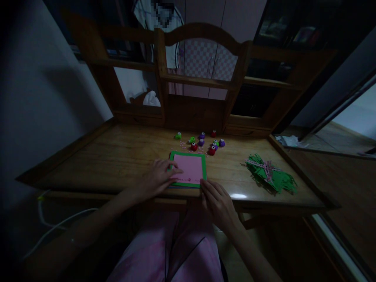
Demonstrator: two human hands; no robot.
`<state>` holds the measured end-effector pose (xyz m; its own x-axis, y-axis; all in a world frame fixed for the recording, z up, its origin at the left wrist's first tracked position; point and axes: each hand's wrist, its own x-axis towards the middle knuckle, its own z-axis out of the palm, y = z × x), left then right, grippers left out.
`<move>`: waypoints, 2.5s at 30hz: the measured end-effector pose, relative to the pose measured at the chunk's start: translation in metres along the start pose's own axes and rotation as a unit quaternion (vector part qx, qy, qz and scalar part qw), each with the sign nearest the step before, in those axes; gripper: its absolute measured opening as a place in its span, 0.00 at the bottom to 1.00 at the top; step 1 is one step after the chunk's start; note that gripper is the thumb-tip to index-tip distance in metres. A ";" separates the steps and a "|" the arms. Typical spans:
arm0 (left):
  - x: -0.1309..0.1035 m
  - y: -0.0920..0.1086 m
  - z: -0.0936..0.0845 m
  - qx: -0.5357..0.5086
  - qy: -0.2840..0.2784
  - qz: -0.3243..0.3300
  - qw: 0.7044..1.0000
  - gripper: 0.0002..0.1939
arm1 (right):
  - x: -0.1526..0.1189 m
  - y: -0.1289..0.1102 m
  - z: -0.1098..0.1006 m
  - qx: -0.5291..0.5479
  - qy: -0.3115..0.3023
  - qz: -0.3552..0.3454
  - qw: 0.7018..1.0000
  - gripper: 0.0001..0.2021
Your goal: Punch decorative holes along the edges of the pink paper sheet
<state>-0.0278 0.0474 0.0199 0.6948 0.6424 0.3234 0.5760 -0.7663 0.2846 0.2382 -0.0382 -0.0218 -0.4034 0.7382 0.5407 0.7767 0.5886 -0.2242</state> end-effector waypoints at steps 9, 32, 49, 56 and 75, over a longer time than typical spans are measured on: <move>-0.005 0.044 0.017 0.086 0.001 0.085 0.993 0.27 | 0.002 -0.001 0.002 -0.005 0.023 -0.013 1.000 0.25; -0.063 -0.009 -0.003 0.110 0.025 0.062 0.992 0.30 | 0.000 0.006 0.006 -0.007 0.016 -0.019 1.000 0.28; -0.060 0.013 -0.005 0.055 0.125 0.083 0.987 0.20 | -0.001 0.006 0.007 -0.008 0.021 -0.019 1.000 0.24; -0.035 0.033 0.024 0.091 0.035 0.075 0.992 0.27 | 0.012 0.000 0.005 -0.033 0.039 0.026 0.998 0.19; -0.048 0.020 0.021 0.126 0.040 0.055 0.990 0.26 | 0.012 0.008 0.008 -0.031 0.060 -0.093 0.993 0.28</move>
<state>-0.0403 0.0007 -0.0092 0.7286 0.5464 0.4130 0.5952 -0.8035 0.0129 0.2355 -0.0217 -0.0234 -0.4852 0.5719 0.6614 0.7241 0.6869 -0.0627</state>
